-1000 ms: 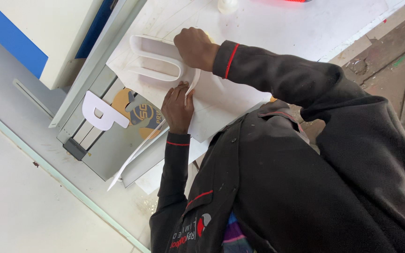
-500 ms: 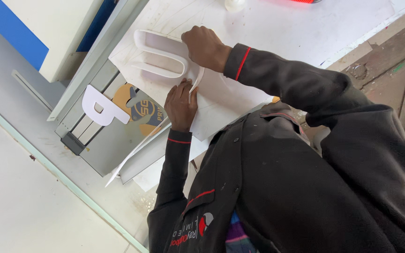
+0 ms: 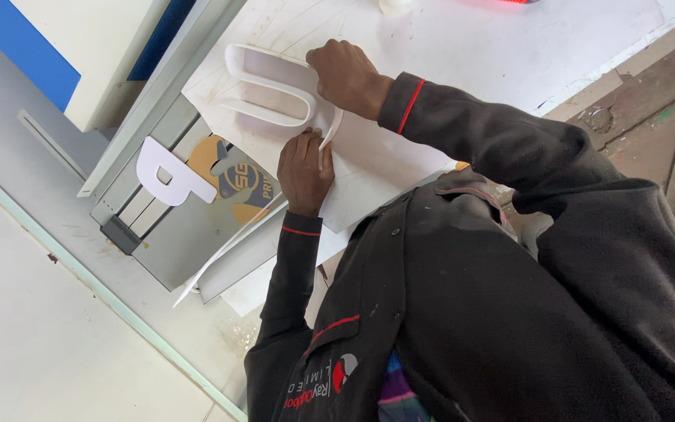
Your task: The person assembles a white letter U on a workbench. They apply glue to the edges of the letter using a small bottle and press the pieces together to secure them.
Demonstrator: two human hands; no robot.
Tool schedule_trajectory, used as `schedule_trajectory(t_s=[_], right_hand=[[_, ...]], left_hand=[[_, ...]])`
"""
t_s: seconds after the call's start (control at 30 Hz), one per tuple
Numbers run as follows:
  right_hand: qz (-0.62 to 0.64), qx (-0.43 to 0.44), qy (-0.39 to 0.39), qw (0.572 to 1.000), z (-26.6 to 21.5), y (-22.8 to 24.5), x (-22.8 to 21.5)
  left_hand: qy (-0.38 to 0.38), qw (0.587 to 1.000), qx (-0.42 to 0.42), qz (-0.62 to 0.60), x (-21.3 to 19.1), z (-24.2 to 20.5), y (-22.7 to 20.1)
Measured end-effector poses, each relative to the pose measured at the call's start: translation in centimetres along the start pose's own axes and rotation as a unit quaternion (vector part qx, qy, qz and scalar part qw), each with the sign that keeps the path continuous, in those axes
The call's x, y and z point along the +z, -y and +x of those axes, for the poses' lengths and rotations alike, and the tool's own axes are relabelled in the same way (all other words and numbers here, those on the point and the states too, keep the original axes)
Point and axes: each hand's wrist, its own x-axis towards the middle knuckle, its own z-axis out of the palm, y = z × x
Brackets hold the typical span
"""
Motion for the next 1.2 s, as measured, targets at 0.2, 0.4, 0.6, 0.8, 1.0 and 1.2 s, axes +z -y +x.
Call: schedule_trajectory(t_s=[0.2,0.4,0.6,0.8,1.0,1.2], right_hand=[[-0.001,-0.006,-0.011,1.0,0.0,-0.1,0.2],[-0.021,-0.003,-0.012,1.0,0.0,0.0,0.2],[-0.002,0.003,0.004,1.0,-0.7,-0.3,0.1],[-0.274,-0.246,-0.05,0.928,-3.1,-0.3,-1.3],[-0.431,-0.408,0.081,0.801,-3.2,0.7,-1.6],[-0.396,-0.435,0.026,0.808,-4.0,0.1,-1.3]], left_hand=[[-0.01,1.0,0.002,0.008,0.4,-0.1,0.0],[0.017,1.0,0.002,0.007,0.4,-0.1,0.2],[0.023,1.0,0.009,0.011,0.1,0.1,0.0],[0.058,0.998,0.011,-0.002,0.4,-0.2,0.6],[0.022,0.999,0.01,-0.022,-0.2,0.0,0.1],[0.01,1.0,0.009,-0.025,-0.4,0.1,0.0]])
